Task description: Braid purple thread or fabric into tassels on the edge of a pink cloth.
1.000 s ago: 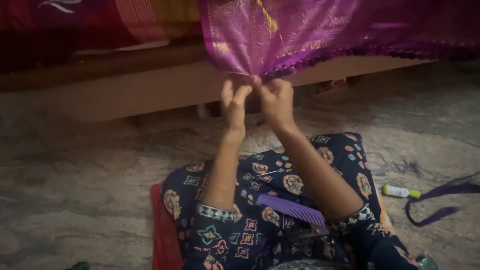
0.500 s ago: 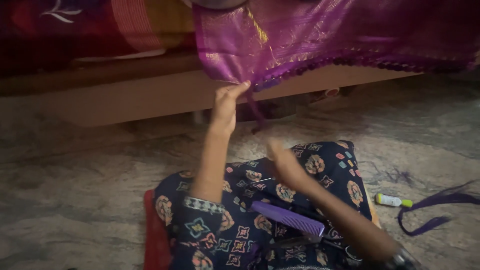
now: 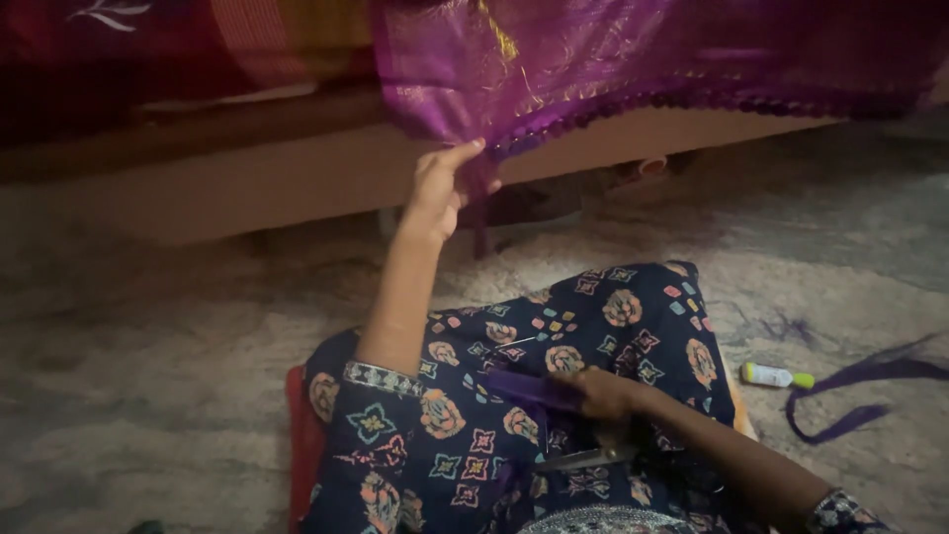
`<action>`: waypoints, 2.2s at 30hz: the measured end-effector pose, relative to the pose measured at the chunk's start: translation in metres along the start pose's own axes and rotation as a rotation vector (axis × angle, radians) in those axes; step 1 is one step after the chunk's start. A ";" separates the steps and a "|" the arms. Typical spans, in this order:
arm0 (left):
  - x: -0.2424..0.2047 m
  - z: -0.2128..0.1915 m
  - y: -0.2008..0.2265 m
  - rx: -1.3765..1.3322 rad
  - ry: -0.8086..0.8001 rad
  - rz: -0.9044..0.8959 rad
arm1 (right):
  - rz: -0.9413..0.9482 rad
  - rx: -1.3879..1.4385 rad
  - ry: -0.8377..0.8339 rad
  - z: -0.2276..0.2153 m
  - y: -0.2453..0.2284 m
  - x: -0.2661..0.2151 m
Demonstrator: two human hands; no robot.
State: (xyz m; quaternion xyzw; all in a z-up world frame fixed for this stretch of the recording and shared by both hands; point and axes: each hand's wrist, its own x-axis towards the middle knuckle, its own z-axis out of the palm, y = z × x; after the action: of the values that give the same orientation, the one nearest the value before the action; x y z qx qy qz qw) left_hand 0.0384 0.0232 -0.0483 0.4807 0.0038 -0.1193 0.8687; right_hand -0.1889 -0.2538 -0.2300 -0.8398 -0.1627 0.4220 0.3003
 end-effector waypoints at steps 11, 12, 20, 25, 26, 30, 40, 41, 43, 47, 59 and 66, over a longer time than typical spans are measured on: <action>0.009 -0.004 -0.002 -0.001 -0.017 -0.044 | -0.215 0.350 0.160 -0.099 -0.049 -0.057; 0.007 -0.004 -0.001 -0.001 -0.016 -0.044 | -0.215 0.351 0.160 -0.121 -0.070 -0.067; 0.010 -0.004 0.011 0.021 0.011 -0.127 | -0.345 -0.931 0.976 -0.227 -0.175 -0.066; 0.005 0.000 0.017 0.049 0.035 -0.134 | -0.485 -1.006 1.173 -0.233 -0.205 -0.068; 0.003 0.001 0.019 0.027 0.043 -0.147 | -0.450 -0.955 1.232 -0.233 -0.206 -0.067; 0.009 -0.001 0.014 0.084 0.064 -0.118 | -0.455 -1.075 1.255 -0.229 -0.172 -0.049; 0.012 -0.002 0.010 0.065 0.097 -0.119 | -0.387 -0.892 1.107 -0.220 -0.163 -0.052; 0.011 -0.001 0.010 0.020 0.073 -0.125 | -0.337 -0.803 0.992 -0.214 -0.162 -0.060; 0.006 0.001 0.010 0.078 0.085 -0.108 | -0.245 -0.329 0.807 -0.216 -0.139 -0.053; 0.003 -0.008 -0.001 0.310 -0.069 0.250 | 0.018 0.430 0.487 -0.226 -0.175 -0.067; -0.010 -0.003 0.004 0.407 -0.062 0.331 | -0.224 0.757 0.327 -0.260 -0.177 -0.050; -0.005 -0.006 -0.002 0.249 -0.088 0.242 | -0.101 0.523 0.344 -0.257 -0.167 -0.040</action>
State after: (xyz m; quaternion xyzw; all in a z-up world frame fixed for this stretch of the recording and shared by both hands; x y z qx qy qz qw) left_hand 0.0334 0.0283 -0.0521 0.5759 -0.1071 -0.0345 0.8097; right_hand -0.0089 -0.2409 0.0210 -0.7841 -0.0369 0.2859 0.5497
